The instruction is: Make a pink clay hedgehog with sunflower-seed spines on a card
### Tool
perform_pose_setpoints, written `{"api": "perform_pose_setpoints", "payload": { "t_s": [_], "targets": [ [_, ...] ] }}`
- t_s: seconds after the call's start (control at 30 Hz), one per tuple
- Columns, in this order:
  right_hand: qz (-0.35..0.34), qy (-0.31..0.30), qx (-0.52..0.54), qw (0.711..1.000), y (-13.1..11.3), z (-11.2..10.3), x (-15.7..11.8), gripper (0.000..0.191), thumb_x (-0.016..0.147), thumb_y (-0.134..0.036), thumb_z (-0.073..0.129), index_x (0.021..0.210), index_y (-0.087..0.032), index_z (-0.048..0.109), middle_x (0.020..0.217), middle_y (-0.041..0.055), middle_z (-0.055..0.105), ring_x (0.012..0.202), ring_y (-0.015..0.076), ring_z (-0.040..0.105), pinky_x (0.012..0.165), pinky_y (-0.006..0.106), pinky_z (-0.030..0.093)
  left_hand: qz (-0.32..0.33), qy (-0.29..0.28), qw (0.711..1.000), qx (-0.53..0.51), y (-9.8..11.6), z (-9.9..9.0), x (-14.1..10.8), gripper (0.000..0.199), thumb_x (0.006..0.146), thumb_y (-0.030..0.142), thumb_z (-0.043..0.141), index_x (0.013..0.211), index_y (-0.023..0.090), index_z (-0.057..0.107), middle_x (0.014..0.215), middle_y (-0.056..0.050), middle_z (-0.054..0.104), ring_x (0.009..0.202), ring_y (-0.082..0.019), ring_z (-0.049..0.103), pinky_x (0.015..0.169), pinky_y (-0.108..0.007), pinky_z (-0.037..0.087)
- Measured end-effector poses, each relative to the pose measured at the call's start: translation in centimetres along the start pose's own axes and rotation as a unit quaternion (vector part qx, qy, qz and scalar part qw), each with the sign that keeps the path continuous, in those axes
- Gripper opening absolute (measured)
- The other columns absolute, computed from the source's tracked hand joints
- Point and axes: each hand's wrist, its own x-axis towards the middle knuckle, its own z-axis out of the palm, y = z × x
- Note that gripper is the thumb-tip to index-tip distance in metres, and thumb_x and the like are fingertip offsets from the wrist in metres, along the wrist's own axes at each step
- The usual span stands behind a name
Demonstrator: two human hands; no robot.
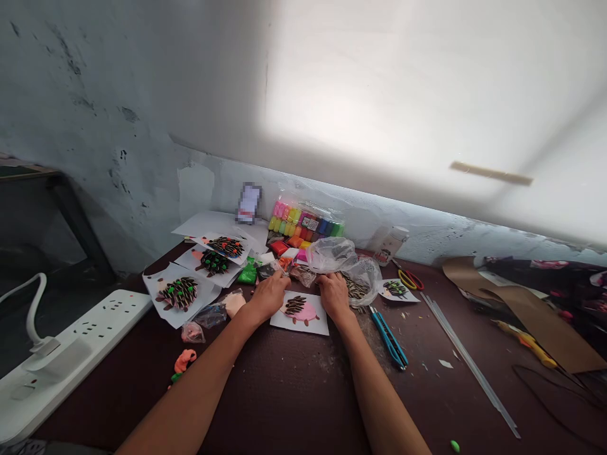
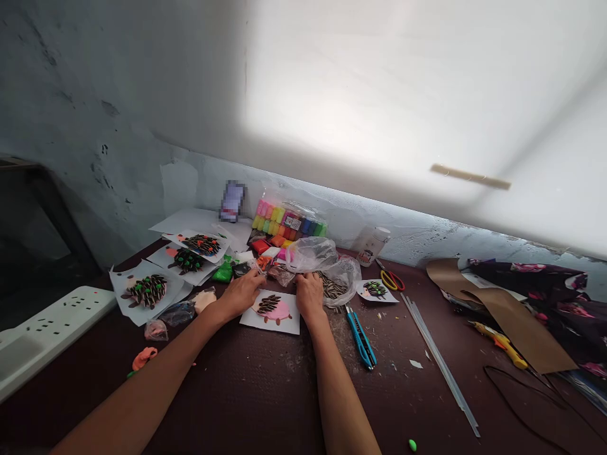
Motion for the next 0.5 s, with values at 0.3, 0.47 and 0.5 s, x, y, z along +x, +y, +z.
{"api": "perform_pose_setpoints", "payload": {
  "t_s": [0.3,0.47,0.5],
  "targets": [
    [0.013,-0.003,-0.007,1.0,-0.2,-0.5,0.0,0.021,0.091,-0.016,0.044,0.099,-0.012,0.064,0.104,0.0145,0.064,0.098,0.0241,0.052,0.082,0.031,0.032,0.046,0.022,0.997,-0.066,-0.2,-0.2,0.3,0.027,0.078,0.004,0.048,0.091,0.017,0.066,0.098,-0.007,0.065,0.097,-0.019,0.06,0.083,-0.027,0.046],
    [0.03,0.005,0.031,0.999,-0.1,-1.8,-0.9,0.021,0.092,-0.019,0.044,0.099,-0.016,0.064,0.093,0.009,0.069,0.09,0.02,0.058,0.075,0.027,0.034,0.052,0.019,0.993,-0.1,-0.6,0.9,0.7,0.029,0.075,0.002,0.048,0.09,0.017,0.07,0.096,-0.006,0.069,0.092,-0.017,0.062,0.083,-0.026,0.047],
    [0.034,0.008,0.064,0.997,-0.1,-2.0,-1.1,0.022,0.092,-0.019,0.044,0.098,-0.018,0.065,0.091,0.0074,0.069,0.087,0.019,0.059,0.073,0.026,0.035,0.052,0.014,0.993,-0.101,-0.7,1.0,0.8,0.028,0.076,0.003,0.049,0.089,0.016,0.07,0.095,-0.006,0.07,0.091,-0.017,0.063,0.083,-0.025,0.047]
  ]
}}
